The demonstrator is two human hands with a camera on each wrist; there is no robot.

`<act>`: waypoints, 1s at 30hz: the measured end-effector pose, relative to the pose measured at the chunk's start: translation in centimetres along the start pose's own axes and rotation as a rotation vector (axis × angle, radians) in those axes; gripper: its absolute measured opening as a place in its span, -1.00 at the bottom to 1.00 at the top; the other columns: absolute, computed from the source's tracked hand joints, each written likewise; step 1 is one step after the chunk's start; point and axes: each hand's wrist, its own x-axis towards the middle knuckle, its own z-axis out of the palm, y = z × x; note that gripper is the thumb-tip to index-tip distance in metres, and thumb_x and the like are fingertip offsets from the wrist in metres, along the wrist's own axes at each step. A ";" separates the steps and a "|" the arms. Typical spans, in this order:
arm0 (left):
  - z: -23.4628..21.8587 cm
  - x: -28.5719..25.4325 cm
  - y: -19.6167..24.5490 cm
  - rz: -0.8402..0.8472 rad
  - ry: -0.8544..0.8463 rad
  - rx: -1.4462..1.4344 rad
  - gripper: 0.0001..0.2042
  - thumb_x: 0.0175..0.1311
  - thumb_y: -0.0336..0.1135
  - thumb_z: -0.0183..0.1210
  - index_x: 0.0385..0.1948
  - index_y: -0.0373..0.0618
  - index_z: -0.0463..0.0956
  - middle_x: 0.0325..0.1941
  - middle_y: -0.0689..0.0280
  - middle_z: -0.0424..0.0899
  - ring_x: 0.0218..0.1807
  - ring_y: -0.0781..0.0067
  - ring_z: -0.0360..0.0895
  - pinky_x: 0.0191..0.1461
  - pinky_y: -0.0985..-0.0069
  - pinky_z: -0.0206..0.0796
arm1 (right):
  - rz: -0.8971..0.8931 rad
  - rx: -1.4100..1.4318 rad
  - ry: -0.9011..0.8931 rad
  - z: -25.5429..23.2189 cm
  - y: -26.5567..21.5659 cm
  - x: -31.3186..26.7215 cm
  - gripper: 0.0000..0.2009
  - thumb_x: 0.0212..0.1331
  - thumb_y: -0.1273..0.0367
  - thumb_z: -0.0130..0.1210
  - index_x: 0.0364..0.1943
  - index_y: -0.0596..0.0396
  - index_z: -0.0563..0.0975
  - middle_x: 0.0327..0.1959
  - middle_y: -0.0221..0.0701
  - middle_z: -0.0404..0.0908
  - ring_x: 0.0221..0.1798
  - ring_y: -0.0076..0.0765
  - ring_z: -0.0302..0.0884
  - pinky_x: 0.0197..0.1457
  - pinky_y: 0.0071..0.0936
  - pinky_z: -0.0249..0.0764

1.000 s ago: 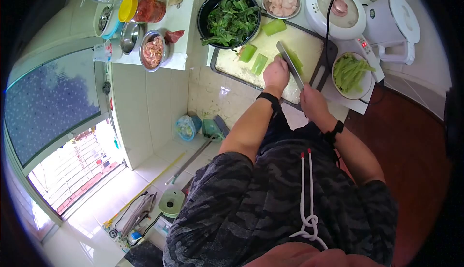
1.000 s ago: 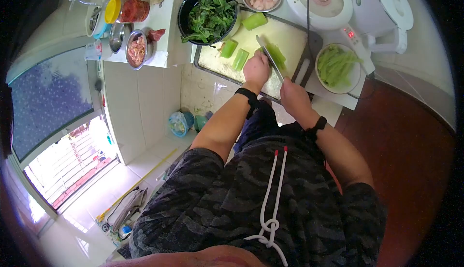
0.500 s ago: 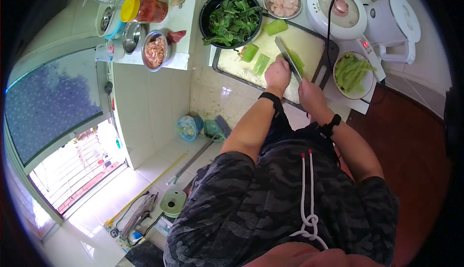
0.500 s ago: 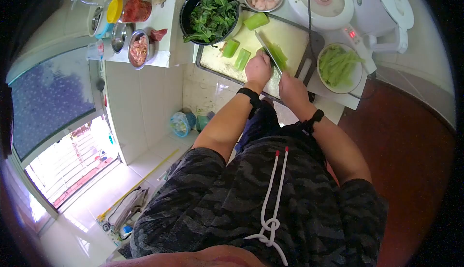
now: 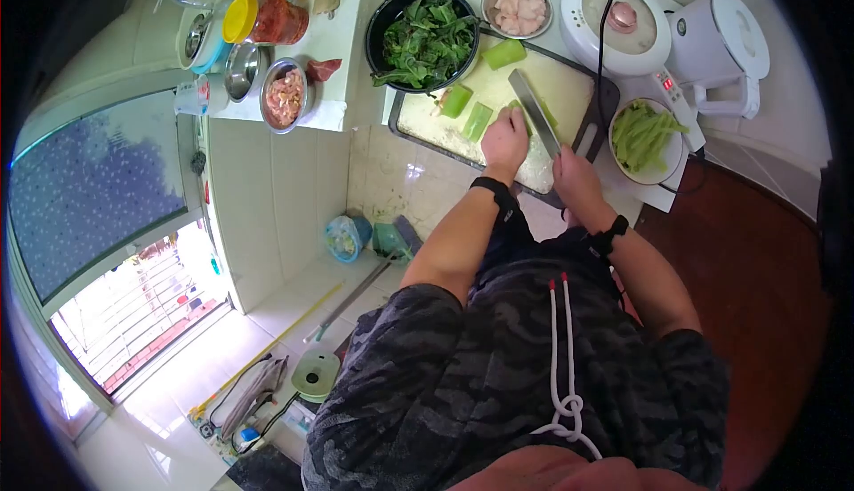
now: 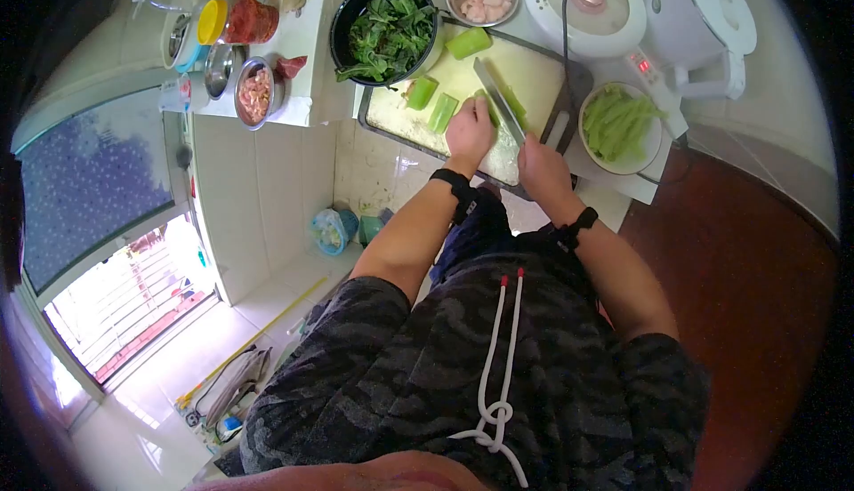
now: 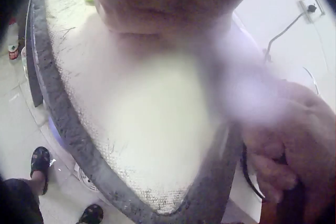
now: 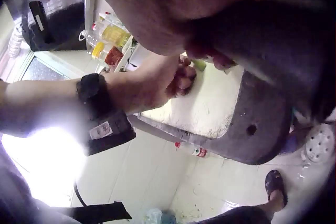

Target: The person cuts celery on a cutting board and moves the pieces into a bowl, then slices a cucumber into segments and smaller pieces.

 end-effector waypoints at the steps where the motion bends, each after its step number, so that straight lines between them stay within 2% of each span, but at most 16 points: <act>1: 0.0 0.0 -0.2 -0.017 0.010 -0.022 -0.66 0.39 -0.06 -0.12 -0.35 -0.15 0.49 -0.45 -0.07 0.64 -0.32 -0.20 0.59 -0.20 0.01 0.41 | 0.004 0.019 0.018 0.0 0.2 -0.2 -0.79 0.28 0.34 -0.06 -0.18 0.23 0.42 -0.52 0.03 0.57 -0.40 0.23 0.56 -0.30 0.13 0.43; 4: -0.3 0.2 0.3 -0.051 0.010 -0.054 -0.63 0.38 -0.01 -0.09 -0.35 -0.14 0.52 -0.45 -0.04 0.65 -0.32 -0.17 0.60 -0.20 0.05 0.42 | -0.007 0.001 0.005 -0.3 0.5 -0.2 -0.79 0.29 0.32 -0.07 -0.18 0.21 0.42 -0.53 0.03 0.56 -0.41 0.24 0.55 -0.31 0.13 0.43; 6: -0.3 0.4 0.9 -0.054 -0.013 0.058 -0.63 0.37 -0.01 -0.07 -0.39 -0.13 0.54 -0.45 -0.01 0.66 -0.33 -0.12 0.62 -0.21 0.07 0.43 | 0.000 0.001 0.009 -0.4 0.3 -0.2 -0.80 0.29 0.33 -0.07 -0.19 0.20 0.42 -0.53 0.02 0.56 -0.41 0.24 0.55 -0.30 0.13 0.43; 10: 0.1 0.5 1.6 -0.063 -0.013 0.063 -0.62 0.34 -0.01 -0.03 -0.41 -0.15 0.58 -0.44 0.01 0.67 -0.31 -0.09 0.62 -0.19 0.11 0.43 | 0.040 0.017 0.016 -0.5 0.1 -0.7 -0.83 0.27 0.33 -0.02 -0.21 0.15 0.44 -0.54 0.01 0.54 -0.42 0.24 0.53 -0.34 0.12 0.39; 12: 0.5 0.5 1.7 -0.052 0.013 0.103 -0.66 0.33 -0.05 -0.04 -0.42 -0.10 0.58 -0.47 0.04 0.67 -0.35 -0.06 0.63 -0.24 0.10 0.45 | 0.042 0.010 0.002 -1.2 -0.4 -1.3 -0.83 0.26 0.34 -0.02 -0.20 0.15 0.44 -0.53 0.02 0.54 -0.41 0.24 0.53 -0.34 0.12 0.39; 17: 0.3 0.6 1.7 -0.003 0.012 0.107 -0.66 0.32 -0.06 -0.04 -0.43 -0.10 0.59 -0.49 0.05 0.66 -0.38 -0.05 0.63 -0.26 0.10 0.45 | 0.028 0.004 -0.016 -1.1 -0.1 -1.3 -0.82 0.26 0.34 -0.02 -0.17 0.16 0.44 -0.53 0.02 0.54 -0.41 0.24 0.53 -0.34 0.12 0.39; 19: 0.4 0.3 1.4 0.003 0.008 0.114 -0.65 0.33 -0.05 -0.05 -0.43 -0.10 0.59 -0.49 0.05 0.66 -0.39 -0.05 0.63 -0.26 0.10 0.45 | 0.025 -0.032 -0.047 -1.3 -1.1 -0.8 -0.86 0.25 0.39 -0.08 -0.28 0.22 0.40 -0.55 0.02 0.56 -0.42 0.23 0.57 -0.32 0.12 0.45; 23: 0.5 0.6 1.2 0.002 0.004 0.142 -0.66 0.34 -0.07 -0.06 -0.42 -0.10 0.59 -0.50 0.03 0.66 -0.39 -0.06 0.63 -0.27 0.10 0.45 | -0.002 -0.017 -0.010 -0.6 -0.9 0.1 -0.86 0.26 0.40 -0.09 -0.27 0.23 0.39 -0.56 0.02 0.56 -0.43 0.23 0.57 -0.32 0.13 0.45; 30: 0.6 0.7 1.1 0.029 0.006 0.135 -0.67 0.34 -0.09 -0.07 -0.43 -0.10 0.59 -0.53 0.02 0.64 -0.42 -0.07 0.62 -0.30 0.08 0.45 | 0.007 -0.055 -0.077 -1.1 -1.0 -0.8 -0.84 0.25 0.39 -0.08 -0.25 0.24 0.40 -0.57 0.01 0.55 -0.43 0.23 0.57 -0.32 0.13 0.44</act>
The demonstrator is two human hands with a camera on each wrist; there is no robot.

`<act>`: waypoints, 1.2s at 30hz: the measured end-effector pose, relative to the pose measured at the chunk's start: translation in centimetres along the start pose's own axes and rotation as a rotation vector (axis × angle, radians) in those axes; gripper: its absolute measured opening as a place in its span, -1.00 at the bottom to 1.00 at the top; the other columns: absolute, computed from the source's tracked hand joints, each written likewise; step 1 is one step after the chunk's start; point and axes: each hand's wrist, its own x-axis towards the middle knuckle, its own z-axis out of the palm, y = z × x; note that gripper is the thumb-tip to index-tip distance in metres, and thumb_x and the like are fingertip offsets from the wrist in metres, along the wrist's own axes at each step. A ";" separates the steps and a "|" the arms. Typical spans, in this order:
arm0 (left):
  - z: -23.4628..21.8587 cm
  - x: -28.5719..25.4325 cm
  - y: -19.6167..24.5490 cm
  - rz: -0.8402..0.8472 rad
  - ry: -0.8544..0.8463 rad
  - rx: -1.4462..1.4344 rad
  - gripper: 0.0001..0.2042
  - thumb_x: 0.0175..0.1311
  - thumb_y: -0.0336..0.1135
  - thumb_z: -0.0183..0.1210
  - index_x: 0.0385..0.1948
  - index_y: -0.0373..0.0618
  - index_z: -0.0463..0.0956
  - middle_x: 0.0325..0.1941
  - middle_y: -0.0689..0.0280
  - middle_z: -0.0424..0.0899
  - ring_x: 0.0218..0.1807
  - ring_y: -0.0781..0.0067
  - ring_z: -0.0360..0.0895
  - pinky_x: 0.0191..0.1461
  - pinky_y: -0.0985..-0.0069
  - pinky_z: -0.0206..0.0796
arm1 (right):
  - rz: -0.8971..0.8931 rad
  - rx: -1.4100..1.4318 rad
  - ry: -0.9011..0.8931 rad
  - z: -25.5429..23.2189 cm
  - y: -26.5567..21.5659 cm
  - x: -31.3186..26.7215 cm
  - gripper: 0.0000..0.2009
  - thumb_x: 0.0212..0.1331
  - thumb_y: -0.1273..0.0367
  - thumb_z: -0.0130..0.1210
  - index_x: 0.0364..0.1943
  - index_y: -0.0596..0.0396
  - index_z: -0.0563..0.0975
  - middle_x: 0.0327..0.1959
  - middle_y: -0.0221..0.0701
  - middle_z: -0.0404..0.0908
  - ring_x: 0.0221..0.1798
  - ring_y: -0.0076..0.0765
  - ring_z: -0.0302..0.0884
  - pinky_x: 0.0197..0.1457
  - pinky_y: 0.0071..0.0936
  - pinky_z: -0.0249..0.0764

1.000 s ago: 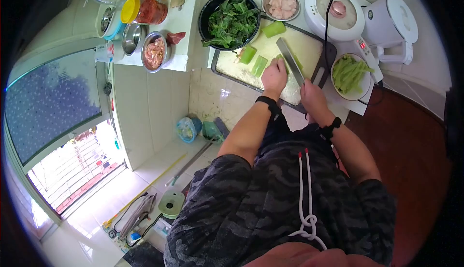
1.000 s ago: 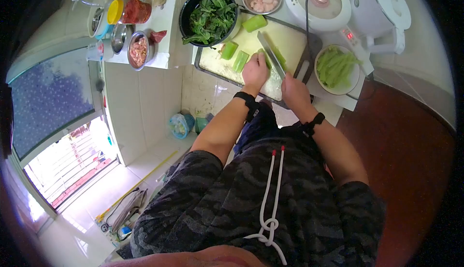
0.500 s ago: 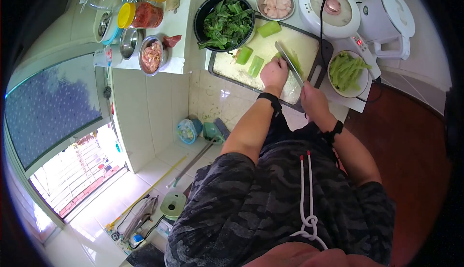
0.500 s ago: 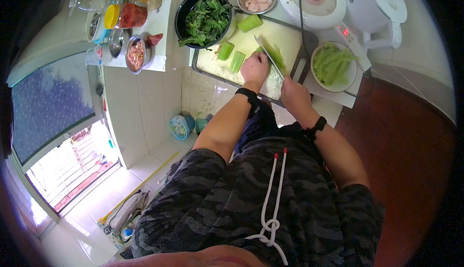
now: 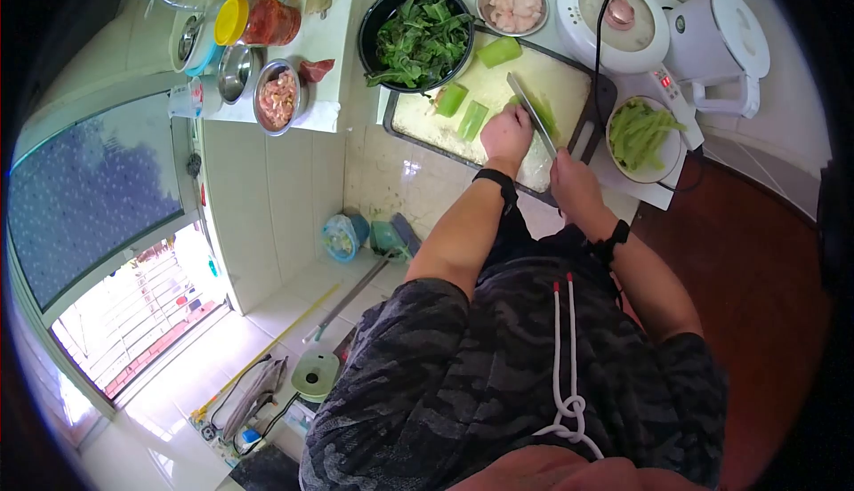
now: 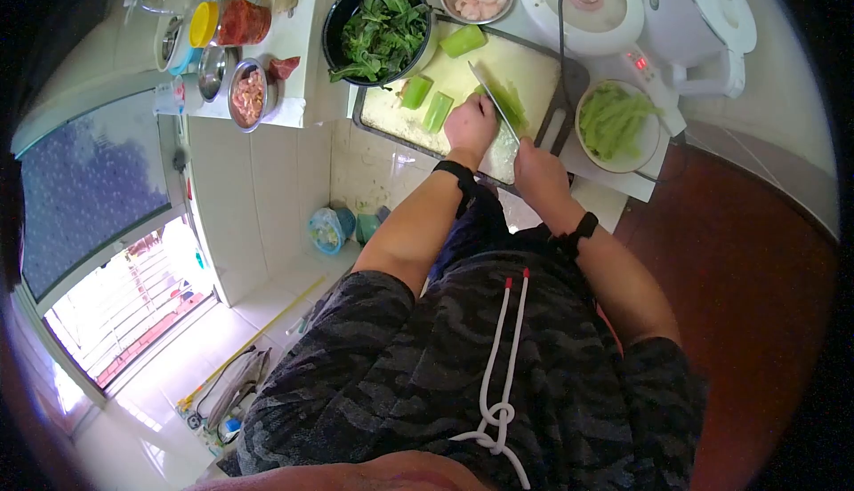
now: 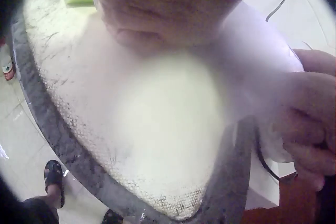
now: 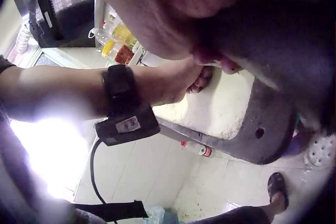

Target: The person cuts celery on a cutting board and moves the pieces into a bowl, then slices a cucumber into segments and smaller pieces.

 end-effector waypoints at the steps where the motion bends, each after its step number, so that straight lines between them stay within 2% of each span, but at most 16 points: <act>1: -0.1 0.0 0.0 -0.005 -0.002 0.001 -0.67 0.34 -0.09 -0.07 -0.43 -0.10 0.59 -0.53 0.02 0.64 -0.42 -0.07 0.62 -0.30 0.08 0.45 | -0.029 -0.012 0.005 0.2 0.2 0.3 -0.84 0.25 0.39 -0.08 -0.24 0.24 0.40 -0.56 0.01 0.55 -0.43 0.23 0.56 -0.32 0.14 0.44; 3: -0.3 0.0 0.1 -0.022 -0.029 -0.019 -0.65 0.34 -0.07 -0.07 -0.40 -0.11 0.59 -0.47 -0.02 0.65 -0.37 -0.12 0.62 -0.24 0.06 0.45 | -0.031 0.000 0.020 0.6 0.1 1.4 -0.83 0.25 0.39 -0.08 -0.23 0.24 0.40 -0.56 0.01 0.56 -0.43 0.24 0.56 -0.32 0.14 0.43; 8: 0.3 0.3 -0.2 -0.011 -0.020 -0.006 -0.66 0.35 -0.07 -0.08 -0.41 -0.11 0.58 -0.48 -0.02 0.65 -0.39 -0.12 0.62 -0.27 0.06 0.45 | -0.009 0.006 0.032 0.2 -0.2 0.6 -0.83 0.23 0.40 -0.08 -0.21 0.26 0.40 -0.55 0.02 0.56 -0.42 0.24 0.56 -0.31 0.15 0.43; 10: 0.4 0.1 -0.4 -0.014 -0.023 -0.007 -0.66 0.35 -0.08 -0.08 -0.41 -0.11 0.58 -0.48 -0.02 0.65 -0.39 -0.13 0.61 -0.28 0.05 0.45 | 0.039 0.008 -0.028 -0.2 -0.3 -0.1 -0.82 0.23 0.40 -0.07 -0.20 0.26 0.41 -0.55 0.01 0.56 -0.42 0.25 0.56 -0.30 0.14 0.43; 16: 0.3 0.1 -0.3 -0.002 -0.013 0.008 -0.66 0.35 -0.09 -0.09 -0.41 -0.10 0.57 -0.50 -0.02 0.65 -0.41 -0.13 0.61 -0.28 0.05 0.45 | -0.043 0.016 0.040 0.8 0.2 1.5 -0.83 0.24 0.39 -0.08 -0.22 0.25 0.40 -0.55 0.01 0.56 -0.41 0.23 0.57 -0.29 0.14 0.44; 19: 0.2 0.2 -0.1 0.018 0.013 0.014 -0.68 0.34 -0.12 -0.08 -0.45 -0.11 0.56 -0.52 0.00 0.64 -0.43 -0.08 0.62 -0.33 0.06 0.44 | 0.001 0.002 0.010 -0.3 -0.4 0.2 -0.84 0.25 0.40 -0.09 -0.23 0.25 0.40 -0.54 0.01 0.56 -0.40 0.23 0.57 -0.29 0.13 0.44; 22: 0.1 0.1 0.0 -0.010 -0.030 0.003 -0.67 0.35 -0.10 -0.09 -0.40 -0.11 0.57 -0.48 -0.03 0.65 -0.40 -0.13 0.61 -0.28 0.04 0.45 | 0.028 0.021 -0.013 0.2 0.4 -0.1 -0.80 0.29 0.35 -0.08 -0.17 0.22 0.42 -0.55 0.03 0.54 -0.40 0.27 0.53 -0.30 0.15 0.39; 25: 0.1 0.3 -0.2 -0.003 -0.023 0.009 -0.67 0.35 -0.10 -0.09 -0.41 -0.11 0.57 -0.48 -0.03 0.65 -0.40 -0.14 0.61 -0.28 0.04 0.45 | -0.034 0.012 0.048 0.9 0.3 1.0 -0.84 0.26 0.39 -0.09 -0.24 0.24 0.39 -0.58 0.01 0.55 -0.44 0.24 0.56 -0.32 0.14 0.43; 31: 0.5 0.0 -0.4 0.023 0.000 0.013 -0.68 0.34 -0.12 -0.09 -0.45 -0.12 0.55 -0.52 0.02 0.65 -0.44 -0.07 0.61 -0.32 0.08 0.44 | -0.019 0.003 0.003 -0.5 0.0 -0.2 -0.84 0.26 0.39 -0.08 -0.23 0.22 0.40 -0.57 0.02 0.55 -0.44 0.25 0.55 -0.33 0.15 0.43; 36: 0.1 0.0 -0.2 0.032 -0.007 0.016 -0.69 0.34 -0.13 -0.08 -0.45 -0.11 0.55 -0.53 0.02 0.64 -0.43 -0.07 0.62 -0.32 0.08 0.44 | -0.029 0.012 0.022 0.6 0.4 0.9 -0.84 0.24 0.39 -0.06 -0.23 0.22 0.40 -0.57 0.03 0.55 -0.44 0.26 0.55 -0.32 0.16 0.42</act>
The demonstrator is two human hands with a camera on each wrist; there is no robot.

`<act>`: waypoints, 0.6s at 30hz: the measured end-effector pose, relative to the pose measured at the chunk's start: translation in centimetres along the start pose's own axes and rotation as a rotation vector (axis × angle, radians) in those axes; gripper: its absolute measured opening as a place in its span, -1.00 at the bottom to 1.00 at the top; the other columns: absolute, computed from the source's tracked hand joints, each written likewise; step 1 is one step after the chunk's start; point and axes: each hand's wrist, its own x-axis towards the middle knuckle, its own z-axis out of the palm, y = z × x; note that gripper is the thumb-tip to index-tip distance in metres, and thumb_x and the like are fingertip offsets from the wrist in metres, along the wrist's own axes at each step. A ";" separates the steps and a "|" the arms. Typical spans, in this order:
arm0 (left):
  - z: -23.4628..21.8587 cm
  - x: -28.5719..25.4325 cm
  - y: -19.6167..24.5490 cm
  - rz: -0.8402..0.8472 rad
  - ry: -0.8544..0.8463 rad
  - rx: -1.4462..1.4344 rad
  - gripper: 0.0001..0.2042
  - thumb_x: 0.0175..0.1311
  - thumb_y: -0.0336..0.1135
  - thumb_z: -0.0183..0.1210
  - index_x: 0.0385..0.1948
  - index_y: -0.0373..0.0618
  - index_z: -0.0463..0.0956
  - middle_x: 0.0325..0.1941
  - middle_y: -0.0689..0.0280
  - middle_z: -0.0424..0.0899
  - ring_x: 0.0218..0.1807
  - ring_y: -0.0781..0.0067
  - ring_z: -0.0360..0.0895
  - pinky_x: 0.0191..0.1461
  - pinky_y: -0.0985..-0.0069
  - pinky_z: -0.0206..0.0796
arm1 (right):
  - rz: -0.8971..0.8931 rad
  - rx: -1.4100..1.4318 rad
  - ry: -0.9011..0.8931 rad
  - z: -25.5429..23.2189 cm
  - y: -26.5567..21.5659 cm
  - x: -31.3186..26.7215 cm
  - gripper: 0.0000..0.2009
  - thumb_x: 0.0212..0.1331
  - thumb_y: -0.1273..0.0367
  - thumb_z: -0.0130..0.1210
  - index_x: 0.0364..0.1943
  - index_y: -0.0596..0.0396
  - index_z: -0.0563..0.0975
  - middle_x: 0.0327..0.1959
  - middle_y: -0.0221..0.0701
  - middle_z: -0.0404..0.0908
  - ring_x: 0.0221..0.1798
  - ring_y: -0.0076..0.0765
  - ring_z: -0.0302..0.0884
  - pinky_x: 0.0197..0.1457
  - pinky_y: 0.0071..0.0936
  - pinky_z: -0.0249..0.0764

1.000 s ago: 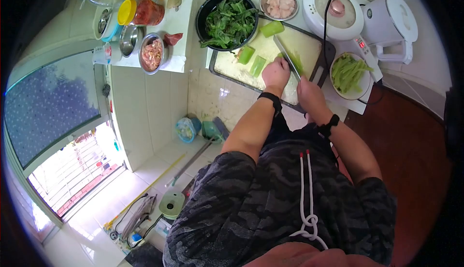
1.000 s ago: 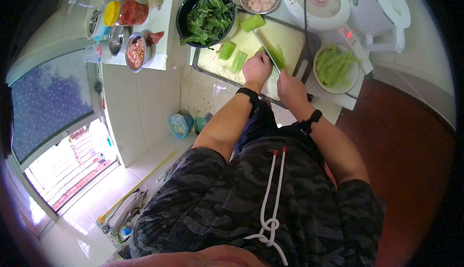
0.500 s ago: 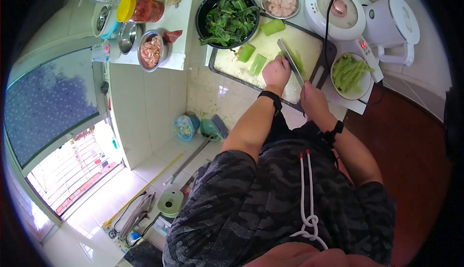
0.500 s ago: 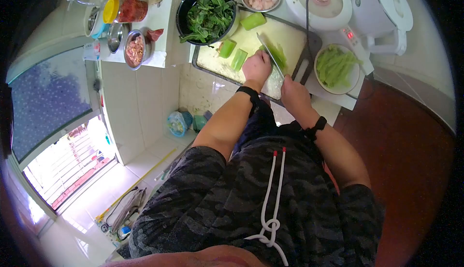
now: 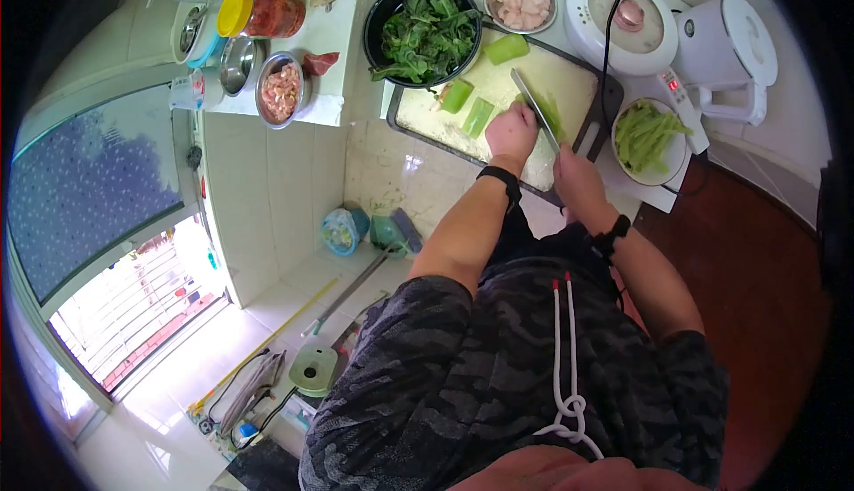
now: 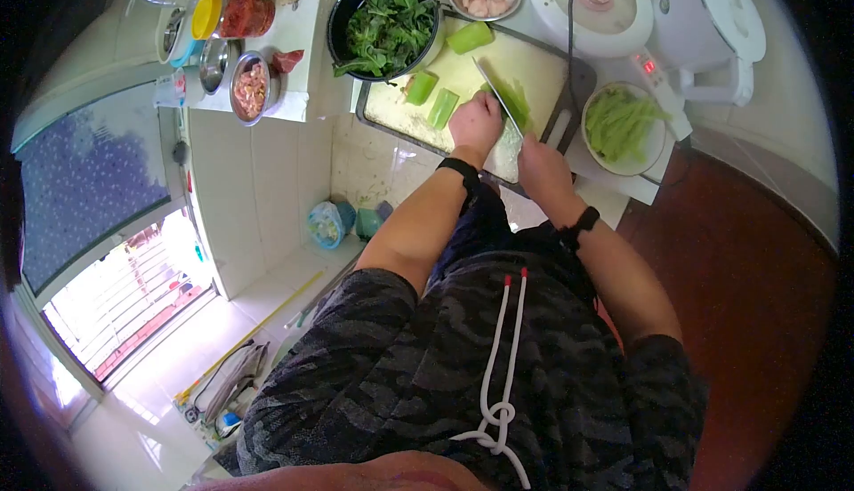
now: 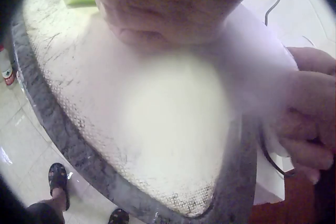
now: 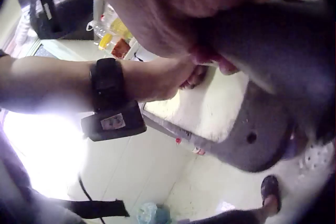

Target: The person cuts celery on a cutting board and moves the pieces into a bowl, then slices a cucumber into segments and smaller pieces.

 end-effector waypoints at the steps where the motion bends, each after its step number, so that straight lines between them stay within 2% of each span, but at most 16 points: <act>1: 0.1 -0.1 -0.2 -0.001 -0.002 0.005 -0.69 0.34 -0.13 -0.08 -0.45 -0.11 0.55 -0.53 0.02 0.64 -0.43 -0.07 0.62 -0.32 0.08 0.44 | -0.012 0.007 0.014 0.2 -0.1 0.4 -0.84 0.24 0.39 -0.06 -0.24 0.22 0.40 -0.57 0.03 0.54 -0.43 0.26 0.55 -0.32 0.16 0.41; 4: 0.1 0.2 0.1 0.011 0.021 0.004 -0.69 0.34 -0.13 -0.08 -0.43 -0.12 0.55 -0.53 0.02 0.64 -0.43 -0.07 0.61 -0.32 0.07 0.44 | 0.034 -0.006 -0.015 -0.5 -0.6 0.4 -0.85 0.23 0.39 -0.06 -0.25 0.21 0.40 -0.57 0.01 0.54 -0.42 0.25 0.55 -0.30 0.15 0.42; 9: 0.3 0.2 -0.2 -0.013 -0.027 -0.008 -0.65 0.37 -0.12 -0.11 -0.43 -0.16 0.56 -0.50 -0.05 0.64 -0.41 -0.14 0.61 -0.29 0.03 0.44 | 0.008 -0.004 -0.027 -1.0 -0.4 -0.7 -0.86 0.24 0.39 -0.07 -0.26 0.20 0.39 -0.56 0.01 0.55 -0.41 0.25 0.56 -0.30 0.15 0.42; 13: 0.3 0.2 -0.4 0.019 0.022 0.004 -0.69 0.35 -0.13 -0.09 -0.45 -0.11 0.54 -0.54 0.01 0.63 -0.44 -0.08 0.61 -0.33 0.04 0.42 | 0.005 -0.001 0.012 0.2 -0.6 0.9 -0.87 0.24 0.40 -0.09 -0.26 0.20 0.38 -0.56 0.00 0.56 -0.42 0.25 0.56 -0.30 0.16 0.42; 15: 0.2 0.0 -0.2 -0.005 -0.008 -0.011 -0.65 0.37 -0.12 -0.12 -0.43 -0.16 0.56 -0.49 -0.06 0.63 -0.40 -0.15 0.60 -0.26 0.03 0.44 | 0.009 0.000 0.016 0.0 -0.7 0.9 -0.86 0.25 0.40 -0.10 -0.26 0.21 0.38 -0.56 0.00 0.56 -0.42 0.24 0.56 -0.30 0.15 0.43; 18: 0.2 -0.3 -0.8 -0.060 0.026 -0.095 -0.65 0.38 -0.11 -0.12 -0.41 -0.15 0.55 -0.47 -0.07 0.63 -0.36 -0.16 0.60 -0.23 0.03 0.42 | 0.003 -0.023 0.009 -0.2 -0.6 1.1 -0.85 0.25 0.40 -0.11 -0.26 0.22 0.39 -0.56 0.00 0.57 -0.42 0.23 0.57 -0.31 0.14 0.44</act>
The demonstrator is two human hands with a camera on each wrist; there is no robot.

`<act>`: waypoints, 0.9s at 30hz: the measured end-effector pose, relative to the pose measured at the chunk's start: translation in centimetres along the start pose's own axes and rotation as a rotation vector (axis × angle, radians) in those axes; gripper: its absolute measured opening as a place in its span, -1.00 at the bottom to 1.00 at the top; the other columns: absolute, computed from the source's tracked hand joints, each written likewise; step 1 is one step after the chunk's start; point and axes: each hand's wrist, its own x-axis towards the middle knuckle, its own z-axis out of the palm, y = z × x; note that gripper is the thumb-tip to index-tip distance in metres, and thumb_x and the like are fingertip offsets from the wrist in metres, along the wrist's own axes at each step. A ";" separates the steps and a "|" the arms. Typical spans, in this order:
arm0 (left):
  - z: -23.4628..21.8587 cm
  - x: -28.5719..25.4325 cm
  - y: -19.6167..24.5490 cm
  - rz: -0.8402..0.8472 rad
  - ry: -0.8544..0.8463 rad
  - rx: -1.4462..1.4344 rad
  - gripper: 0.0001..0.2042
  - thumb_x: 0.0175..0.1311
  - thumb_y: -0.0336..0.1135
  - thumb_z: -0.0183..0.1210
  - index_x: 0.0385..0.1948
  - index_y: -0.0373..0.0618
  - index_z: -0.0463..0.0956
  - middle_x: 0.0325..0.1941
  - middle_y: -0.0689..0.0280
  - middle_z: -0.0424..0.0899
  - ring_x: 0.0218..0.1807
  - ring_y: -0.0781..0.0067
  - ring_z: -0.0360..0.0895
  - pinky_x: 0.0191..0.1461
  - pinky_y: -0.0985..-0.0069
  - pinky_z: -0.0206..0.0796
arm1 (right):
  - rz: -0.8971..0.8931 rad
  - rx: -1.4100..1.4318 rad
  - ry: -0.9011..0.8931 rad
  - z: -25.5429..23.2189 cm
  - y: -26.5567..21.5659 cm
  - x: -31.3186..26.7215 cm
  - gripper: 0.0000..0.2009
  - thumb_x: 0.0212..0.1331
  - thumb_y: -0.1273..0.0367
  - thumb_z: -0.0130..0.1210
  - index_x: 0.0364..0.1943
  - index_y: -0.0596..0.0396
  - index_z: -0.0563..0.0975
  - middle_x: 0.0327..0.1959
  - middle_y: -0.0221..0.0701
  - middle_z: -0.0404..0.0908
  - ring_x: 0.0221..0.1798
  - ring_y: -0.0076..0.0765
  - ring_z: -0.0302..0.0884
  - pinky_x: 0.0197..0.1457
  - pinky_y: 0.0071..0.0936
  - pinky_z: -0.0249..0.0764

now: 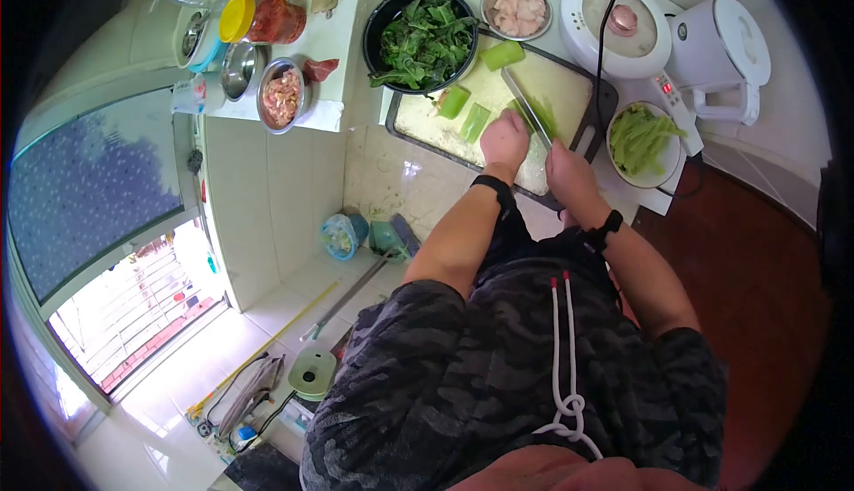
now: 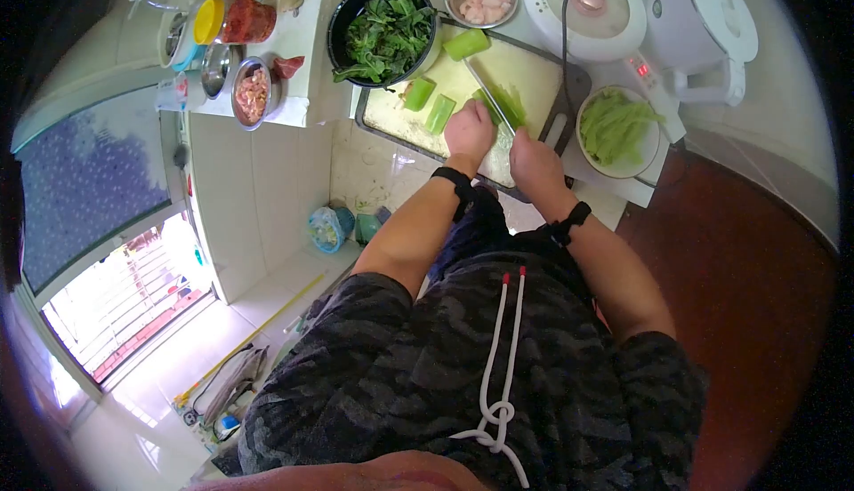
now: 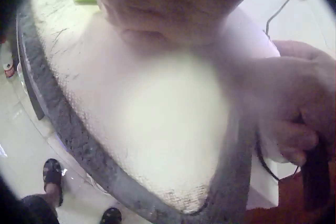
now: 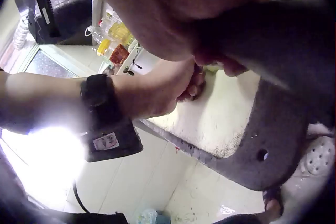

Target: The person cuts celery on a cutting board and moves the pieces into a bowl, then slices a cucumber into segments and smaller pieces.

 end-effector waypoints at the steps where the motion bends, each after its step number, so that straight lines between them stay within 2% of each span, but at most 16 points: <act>1: -0.3 0.0 -0.1 0.003 0.004 0.001 -0.65 0.38 -0.11 -0.12 -0.41 -0.15 0.55 -0.47 -0.07 0.63 -0.36 -0.16 0.60 -0.23 0.03 0.42 | 0.001 -0.018 -0.014 0.0 0.0 0.1 -0.85 0.26 0.40 -0.12 -0.26 0.23 0.39 -0.55 0.01 0.57 -0.42 0.23 0.58 -0.31 0.14 0.45; 3: -0.9 -0.3 -0.1 -0.061 0.067 -0.055 -0.67 0.38 -0.10 -0.10 -0.42 -0.14 0.51 -0.50 -0.02 0.63 -0.39 -0.15 0.59 -0.28 0.03 0.41 | 0.002 -0.014 -0.008 -0.2 -0.1 0.0 -0.84 0.26 0.39 -0.12 -0.25 0.23 0.39 -0.55 0.01 0.57 -0.42 0.22 0.58 -0.32 0.13 0.45; 7: -1.8 -0.3 0.5 -0.097 0.030 -0.163 -0.70 0.37 -0.11 -0.07 -0.40 -0.14 0.49 -0.49 -0.04 0.63 -0.38 -0.18 0.58 -0.27 0.02 0.40 | 0.011 -0.003 0.000 -0.2 -0.1 -0.2 -0.83 0.27 0.38 -0.12 -0.24 0.23 0.40 -0.56 0.01 0.57 -0.43 0.21 0.58 -0.33 0.12 0.45; 10: -1.3 0.0 0.7 -0.092 0.013 -0.104 -0.69 0.36 -0.07 -0.05 -0.38 -0.12 0.49 -0.44 -0.05 0.63 -0.31 -0.20 0.57 -0.19 -0.01 0.39 | -0.014 0.030 0.044 0.2 0.2 -0.3 -0.83 0.28 0.38 -0.12 -0.23 0.23 0.40 -0.58 0.01 0.56 -0.45 0.23 0.57 -0.35 0.13 0.44; 15: -1.2 0.1 0.7 -0.060 0.035 -0.031 -0.74 0.37 -0.15 -0.09 -0.37 -0.11 0.48 -0.47 -0.05 0.63 -0.35 -0.19 0.58 -0.26 -0.02 0.39 | -0.028 0.008 0.018 -0.7 -1.0 -1.7 -0.82 0.27 0.39 -0.12 -0.19 0.24 0.40 -0.60 0.00 0.54 -0.48 0.23 0.56 -0.38 0.14 0.43; 27: -0.6 0.3 0.2 -0.057 0.008 0.007 -0.75 0.37 -0.18 -0.11 -0.35 -0.11 0.49 -0.47 -0.04 0.63 -0.37 -0.17 0.59 -0.27 0.00 0.41 | -0.008 -0.094 -0.090 -1.5 -2.6 -2.3 -0.81 0.20 0.44 -0.09 -0.17 0.29 0.38 -0.56 -0.02 0.58 -0.45 0.15 0.61 -0.36 0.03 0.51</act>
